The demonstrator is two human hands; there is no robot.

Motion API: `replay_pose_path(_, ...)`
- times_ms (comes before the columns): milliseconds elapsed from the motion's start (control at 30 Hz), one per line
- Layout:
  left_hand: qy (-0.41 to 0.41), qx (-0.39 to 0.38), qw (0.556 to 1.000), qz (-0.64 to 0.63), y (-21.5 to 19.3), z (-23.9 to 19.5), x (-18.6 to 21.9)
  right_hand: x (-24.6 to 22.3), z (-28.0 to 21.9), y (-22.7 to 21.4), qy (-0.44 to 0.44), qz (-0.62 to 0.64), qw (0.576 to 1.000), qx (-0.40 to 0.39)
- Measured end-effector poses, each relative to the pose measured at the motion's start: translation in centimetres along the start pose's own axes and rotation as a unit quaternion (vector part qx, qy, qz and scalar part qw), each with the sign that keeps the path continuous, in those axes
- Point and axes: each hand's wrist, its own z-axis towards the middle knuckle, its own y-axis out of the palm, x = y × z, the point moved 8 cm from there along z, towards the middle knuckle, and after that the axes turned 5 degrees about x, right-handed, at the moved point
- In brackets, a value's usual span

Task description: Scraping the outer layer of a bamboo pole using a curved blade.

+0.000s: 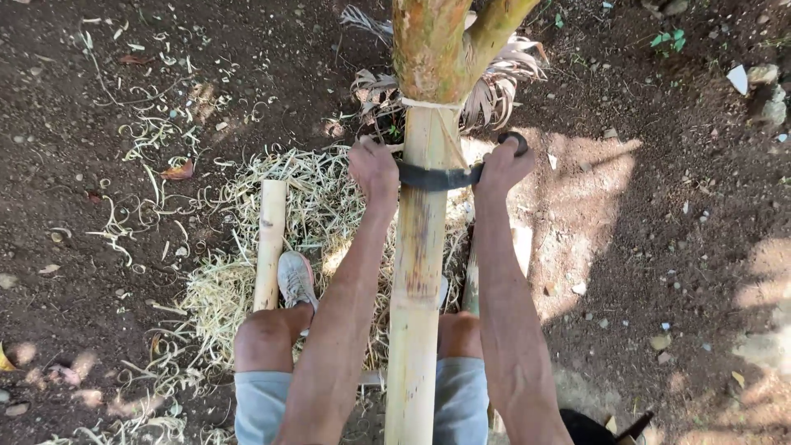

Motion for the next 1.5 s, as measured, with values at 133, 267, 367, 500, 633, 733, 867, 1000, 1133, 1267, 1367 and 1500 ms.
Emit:
replay_pose_path(133, 0.023, -0.003, 1.000, 0.015, 1.7, 1.7, -1.9, 0.4, 0.5, -0.1, -0.015, -0.037, 0.999, 0.000)
replay_pose_path(267, 0.062, -0.016, 0.998, -0.023, 0.1, -0.2, -1.9, -2.0, -0.9, 0.2, -0.077, -0.011, 0.995, -0.061)
replay_pose_path(367, 0.013, -0.041, 0.998, -0.053, -2.0, -2.8, -2.1, -2.8, -2.9, -1.6, -0.042, -0.044, 0.997, -0.056)
replay_pose_path(500, -0.024, -0.012, 0.999, -0.047, -3.0, -3.6, -2.4, -5.1, -4.6, -1.6, -0.093, -0.132, 0.985, -0.060)
replay_pose_path(633, -0.033, 0.008, 0.998, -0.043, -0.9, -1.1, -2.2, -3.5, -2.0, 0.3, -0.049, -0.119, 0.991, -0.032)
replay_pose_path(733, -0.013, 0.010, 1.000, -0.026, -0.2, -0.1, -1.1, -3.1, -0.4, 1.4, -0.112, -0.159, 0.980, -0.031)
replay_pose_path(867, -0.023, 0.001, 0.999, -0.025, -0.1, -0.1, -0.6, -2.6, 0.1, 1.5, -0.082, -0.113, 0.990, -0.014)
replay_pose_path(1000, 0.006, 0.023, 0.999, -0.039, 0.2, 0.6, -0.4, -3.0, -0.7, 2.0, -0.055, -0.080, 0.995, -0.039)
replay_pose_path(1133, -0.002, 0.016, 0.999, -0.049, 0.1, 0.2, 0.0, -2.8, 0.5, 1.7, -0.099, -0.131, 0.986, -0.011)
replay_pose_path(1267, -0.023, -0.005, 0.997, -0.073, 1.8, 2.0, 0.5, -0.7, 4.0, 3.5, -0.132, -0.122, 0.984, -0.017)
replay_pose_path(1367, -0.048, -0.016, 0.995, -0.085, 3.8, 3.8, -0.8, -0.5, 5.6, 5.4, -0.150, -0.118, 0.981, -0.026)
replay_pose_path(1500, -0.022, -0.005, 0.999, -0.023, 5.1, 6.4, 1.8, 1.2, 9.0, 8.0, -0.170, -0.098, 0.980, -0.041)
